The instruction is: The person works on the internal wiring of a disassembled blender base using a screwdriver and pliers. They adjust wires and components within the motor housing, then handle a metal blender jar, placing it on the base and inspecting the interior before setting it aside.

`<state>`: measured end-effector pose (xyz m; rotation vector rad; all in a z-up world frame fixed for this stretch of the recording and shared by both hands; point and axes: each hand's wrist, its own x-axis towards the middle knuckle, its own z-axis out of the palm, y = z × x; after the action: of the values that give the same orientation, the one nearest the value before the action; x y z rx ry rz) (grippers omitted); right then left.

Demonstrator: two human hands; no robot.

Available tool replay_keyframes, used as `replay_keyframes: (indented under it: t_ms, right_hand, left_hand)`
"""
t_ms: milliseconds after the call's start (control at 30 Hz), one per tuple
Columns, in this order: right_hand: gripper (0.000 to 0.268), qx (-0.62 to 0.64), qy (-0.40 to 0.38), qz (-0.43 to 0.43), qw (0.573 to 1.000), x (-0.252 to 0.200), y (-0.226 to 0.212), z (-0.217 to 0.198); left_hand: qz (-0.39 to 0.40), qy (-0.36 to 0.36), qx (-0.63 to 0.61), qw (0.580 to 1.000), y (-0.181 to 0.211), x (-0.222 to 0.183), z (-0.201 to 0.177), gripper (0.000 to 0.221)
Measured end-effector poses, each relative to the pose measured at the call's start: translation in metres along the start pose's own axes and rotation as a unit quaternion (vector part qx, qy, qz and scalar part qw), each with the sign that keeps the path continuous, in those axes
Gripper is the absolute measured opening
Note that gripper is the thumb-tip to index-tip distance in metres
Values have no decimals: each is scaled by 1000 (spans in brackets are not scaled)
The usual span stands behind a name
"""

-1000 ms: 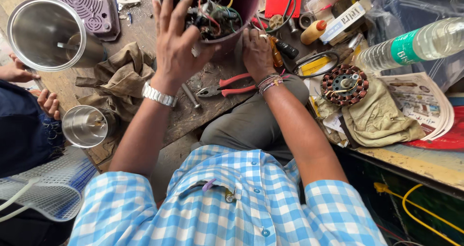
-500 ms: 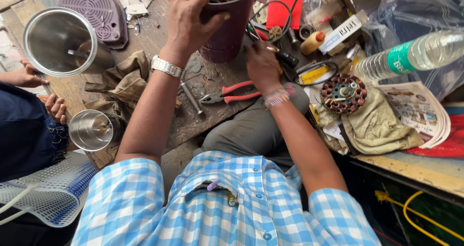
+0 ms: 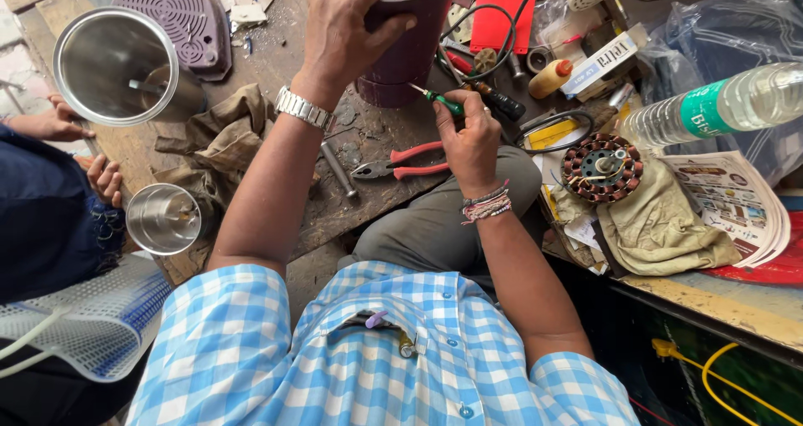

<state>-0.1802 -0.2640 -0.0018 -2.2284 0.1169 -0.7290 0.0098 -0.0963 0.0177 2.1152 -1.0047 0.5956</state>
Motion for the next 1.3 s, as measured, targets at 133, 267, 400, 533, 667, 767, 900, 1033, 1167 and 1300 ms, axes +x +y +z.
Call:
replay_keyframes:
  t_ms: [133, 267, 400, 533, 667, 767, 900, 1033, 1167, 1300]
  right_hand:
    - [18, -37, 11, -43, 998, -2, 9, 2]
    - [20, -107, -65, -48, 991, 1, 17, 8]
    - [29, -204, -175, -71, 961, 20, 18, 17]
    - [18, -223, -286, -41, 931, 47, 17, 31]
    - [24, -240, -179, -42, 953, 24, 9, 51]
    - [22, -171, -45, -99, 979, 2, 11, 57]
    - [19, -131, -45, -78, 987, 6, 26, 57]
    - [24, -242, -198, 24, 949, 31, 32, 60]
    - [17, -245, -88, -65, 963, 11, 31, 74]
    - [14, -252, -3, -130, 959, -7, 37, 81]
  left_hand:
    - [0, -2, -11, 1000, -1, 4, -1, 43]
    - [66, 37, 46, 996, 0, 8, -4, 48]
    - [4, -48, 26, 998, -4, 7, -3, 49]
    - [26, -44, 66, 997, -18, 8, -1, 50]
    - [24, -22, 58, 998, -32, 6, 3, 55]
    - [-47, -79, -74, 993, -37, 14, 7, 50]
    - [-11, -70, 51, 996, -31, 23, 7, 57]
    - [10, -47, 49, 998, -20, 23, -1, 62]
    - [7, -38, 32, 999, -22, 18, -3, 60]
    - [21, -9, 54, 998, -19, 18, 4, 56]
